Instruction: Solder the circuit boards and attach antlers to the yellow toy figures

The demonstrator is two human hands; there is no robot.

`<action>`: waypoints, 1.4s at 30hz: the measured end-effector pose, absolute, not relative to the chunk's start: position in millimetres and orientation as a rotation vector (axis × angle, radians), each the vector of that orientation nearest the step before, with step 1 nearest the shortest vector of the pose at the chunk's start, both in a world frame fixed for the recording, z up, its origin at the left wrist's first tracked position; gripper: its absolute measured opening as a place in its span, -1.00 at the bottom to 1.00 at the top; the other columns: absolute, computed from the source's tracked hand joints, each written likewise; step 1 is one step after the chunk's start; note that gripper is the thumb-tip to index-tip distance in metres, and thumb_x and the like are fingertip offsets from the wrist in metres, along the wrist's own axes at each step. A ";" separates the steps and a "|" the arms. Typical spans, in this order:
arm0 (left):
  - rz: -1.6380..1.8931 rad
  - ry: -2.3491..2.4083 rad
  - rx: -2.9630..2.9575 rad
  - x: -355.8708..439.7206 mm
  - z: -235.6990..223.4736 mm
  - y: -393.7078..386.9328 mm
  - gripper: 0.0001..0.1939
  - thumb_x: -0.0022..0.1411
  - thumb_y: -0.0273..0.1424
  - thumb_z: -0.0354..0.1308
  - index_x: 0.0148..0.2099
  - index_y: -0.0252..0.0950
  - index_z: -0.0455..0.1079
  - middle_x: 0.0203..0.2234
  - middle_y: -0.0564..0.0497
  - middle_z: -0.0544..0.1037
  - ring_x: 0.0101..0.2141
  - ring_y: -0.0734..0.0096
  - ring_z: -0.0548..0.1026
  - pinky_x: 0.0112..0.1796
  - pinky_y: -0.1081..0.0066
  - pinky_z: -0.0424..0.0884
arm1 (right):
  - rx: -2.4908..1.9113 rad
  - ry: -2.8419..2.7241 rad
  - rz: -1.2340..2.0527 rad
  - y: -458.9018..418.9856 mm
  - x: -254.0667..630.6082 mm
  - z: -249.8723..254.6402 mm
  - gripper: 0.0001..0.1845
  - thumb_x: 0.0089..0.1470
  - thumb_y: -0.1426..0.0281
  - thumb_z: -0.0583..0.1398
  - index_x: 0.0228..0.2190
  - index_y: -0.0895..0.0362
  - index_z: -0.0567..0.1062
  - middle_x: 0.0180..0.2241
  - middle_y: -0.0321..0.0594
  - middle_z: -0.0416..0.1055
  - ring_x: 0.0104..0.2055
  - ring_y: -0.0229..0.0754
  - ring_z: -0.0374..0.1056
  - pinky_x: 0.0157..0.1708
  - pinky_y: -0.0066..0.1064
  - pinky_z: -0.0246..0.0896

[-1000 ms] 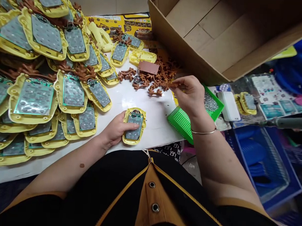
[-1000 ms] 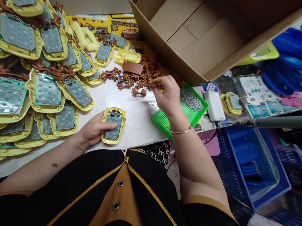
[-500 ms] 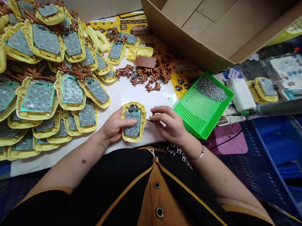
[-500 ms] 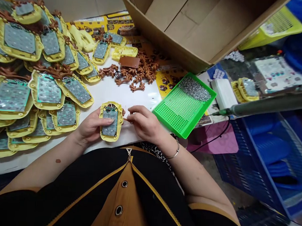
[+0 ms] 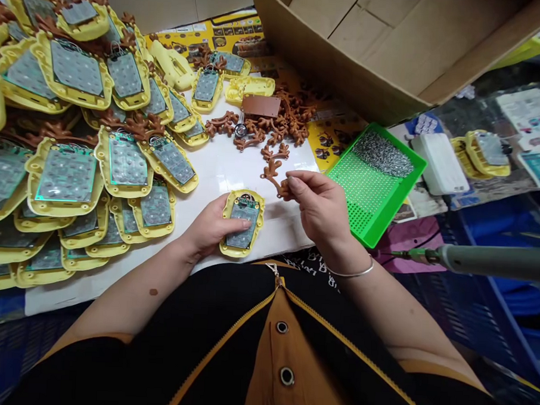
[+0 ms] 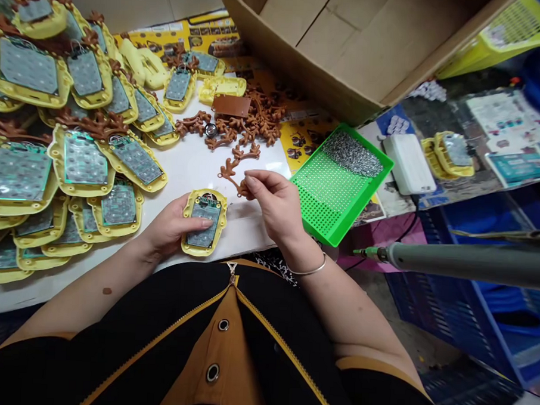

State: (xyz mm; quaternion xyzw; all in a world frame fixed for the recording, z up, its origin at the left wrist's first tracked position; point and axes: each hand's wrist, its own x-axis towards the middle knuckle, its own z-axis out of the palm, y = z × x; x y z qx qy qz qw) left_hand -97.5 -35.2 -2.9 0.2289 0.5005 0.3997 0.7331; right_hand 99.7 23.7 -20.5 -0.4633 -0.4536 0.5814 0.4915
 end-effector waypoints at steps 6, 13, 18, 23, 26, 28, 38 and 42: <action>0.855 1.054 0.554 -97.6 -2.4 -35.1 -0.47 -0.11 -0.44 0.49 -0.06 -0.33 0.42 -0.34 0.01 0.61 -0.37 0.37 0.54 -0.30 0.38 0.46 | -1.120 -1.117 1.566 21.9 85.2 -11.7 -0.59 -0.12 0.04 0.49 -0.34 0.07 0.65 -0.43 -0.30 0.57 -0.39 -0.28 0.46 -0.25 -0.32 0.51; 0.827 1.045 0.543 -97.6 -2.2 -34.5 -0.42 -0.12 -0.43 0.50 -0.02 -0.36 0.41 -0.34 0.00 0.60 -0.38 0.38 0.54 -0.30 0.39 0.46 | -1.113 -1.150 1.559 21.6 84.2 -14.5 -0.63 -0.12 0.07 0.50 -0.37 0.07 0.67 -0.45 -0.30 0.58 -0.39 -0.30 0.47 -0.28 -0.38 0.49; 0.836 1.019 0.510 -98.4 -0.5 -32.5 -0.45 -0.17 -0.44 0.52 -0.09 -0.37 0.44 -0.39 0.01 0.60 -0.42 0.39 0.53 -0.34 0.40 0.46 | -1.068 -1.315 1.449 20.6 87.4 -10.2 -0.76 0.03 0.18 0.44 -0.34 0.07 0.67 -0.40 -0.28 0.59 -0.36 -0.28 0.49 -0.26 -0.35 0.48; 0.810 1.023 0.443 -99.4 2.6 -30.5 -0.42 -0.28 -0.48 0.52 -0.13 -0.40 0.48 -0.41 -0.02 0.63 -0.45 0.37 0.54 -0.40 0.44 0.46 | -1.030 -1.570 1.227 19.1 88.7 -12.3 -0.80 0.16 0.22 0.34 -0.32 0.10 0.65 -0.35 -0.21 0.58 -0.29 -0.23 0.48 -0.16 -0.27 0.44; 0.780 1.028 0.419 -99.4 3.8 -29.9 -0.44 -0.32 -0.48 0.51 -0.16 -0.42 0.49 -0.45 -0.03 0.62 -0.48 0.37 0.54 -0.43 0.44 0.47 | -1.072 -1.527 1.333 18.4 87.7 -20.5 -0.72 0.14 0.14 0.34 -0.31 0.11 0.62 -0.36 -0.21 0.57 -0.31 -0.23 0.47 -0.22 -0.30 0.44; 0.777 1.035 0.404 -99.2 4.6 -29.7 -0.47 -0.34 -0.49 0.50 -0.20 -0.42 0.49 -0.47 -0.02 0.61 -0.51 0.39 0.53 -0.46 0.45 0.46 | -1.121 -1.444 1.423 17.4 87.2 -26.1 -0.66 0.11 0.08 0.35 -0.31 0.12 0.60 -0.38 -0.23 0.57 -0.32 -0.24 0.47 -0.27 -0.33 0.44; 0.766 1.021 0.358 -99.1 7.1 -28.7 -0.52 -0.33 -0.51 0.48 -0.25 -0.40 0.48 -0.50 -0.02 0.61 -0.54 0.36 0.53 -0.49 0.45 0.44 | -0.777 -1.861 0.603 11.1 92.7 -25.8 -0.93 0.21 0.47 0.29 -0.31 0.07 0.49 -0.37 -0.27 0.52 -0.29 -0.27 0.44 -0.29 -0.40 0.36; 0.772 1.017 0.389 -100.1 5.5 -28.6 -0.50 -0.31 -0.49 0.48 -0.22 -0.41 0.49 -0.48 -0.02 0.61 -0.52 0.38 0.53 -0.47 0.45 0.45 | -0.961 -1.714 1.008 13.5 91.9 -27.9 -0.88 0.21 0.33 0.30 -0.35 0.08 0.49 -0.40 -0.27 0.50 -0.34 -0.25 0.43 -0.31 -0.36 0.38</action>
